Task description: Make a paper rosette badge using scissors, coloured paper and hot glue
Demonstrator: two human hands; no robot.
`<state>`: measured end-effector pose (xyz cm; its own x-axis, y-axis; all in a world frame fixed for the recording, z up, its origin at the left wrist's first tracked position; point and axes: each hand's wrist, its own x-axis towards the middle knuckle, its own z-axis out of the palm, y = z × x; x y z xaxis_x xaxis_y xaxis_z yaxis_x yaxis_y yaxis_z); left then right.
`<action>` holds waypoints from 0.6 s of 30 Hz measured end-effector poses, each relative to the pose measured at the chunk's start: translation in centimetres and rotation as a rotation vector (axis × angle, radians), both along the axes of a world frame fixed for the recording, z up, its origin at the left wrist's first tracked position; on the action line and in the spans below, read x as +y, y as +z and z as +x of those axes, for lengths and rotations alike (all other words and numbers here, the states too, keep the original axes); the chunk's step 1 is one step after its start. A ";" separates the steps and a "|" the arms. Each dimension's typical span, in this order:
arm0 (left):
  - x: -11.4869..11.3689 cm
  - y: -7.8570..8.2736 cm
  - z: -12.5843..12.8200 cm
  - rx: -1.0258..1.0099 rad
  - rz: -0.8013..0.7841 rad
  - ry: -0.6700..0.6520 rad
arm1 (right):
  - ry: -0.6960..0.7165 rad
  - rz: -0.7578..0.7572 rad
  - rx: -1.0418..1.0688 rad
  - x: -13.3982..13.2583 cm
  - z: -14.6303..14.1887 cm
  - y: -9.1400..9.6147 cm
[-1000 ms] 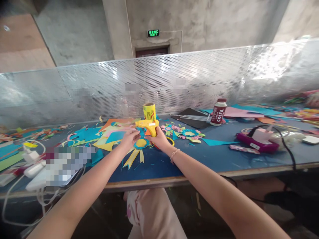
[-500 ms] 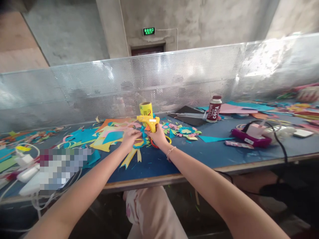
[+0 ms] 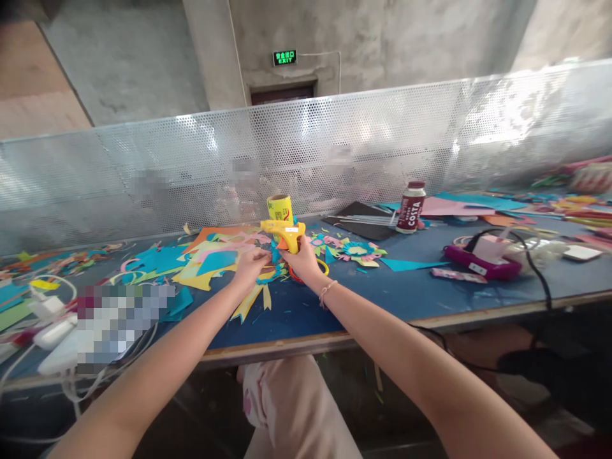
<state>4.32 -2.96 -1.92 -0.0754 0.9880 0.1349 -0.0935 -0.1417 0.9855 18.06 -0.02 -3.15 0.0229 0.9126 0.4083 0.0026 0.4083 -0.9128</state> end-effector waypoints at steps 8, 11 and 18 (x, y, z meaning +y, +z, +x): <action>0.2 -0.2 0.0 -0.008 0.043 0.032 | 0.020 -0.066 0.031 0.0 0.0 0.0; 0.3 -0.3 0.0 -0.011 0.048 0.044 | 0.031 -0.089 0.058 -0.1 -0.1 0.0; 0.1 -0.1 0.0 0.008 0.038 0.024 | 0.035 -0.110 0.024 -0.3 0.0 0.0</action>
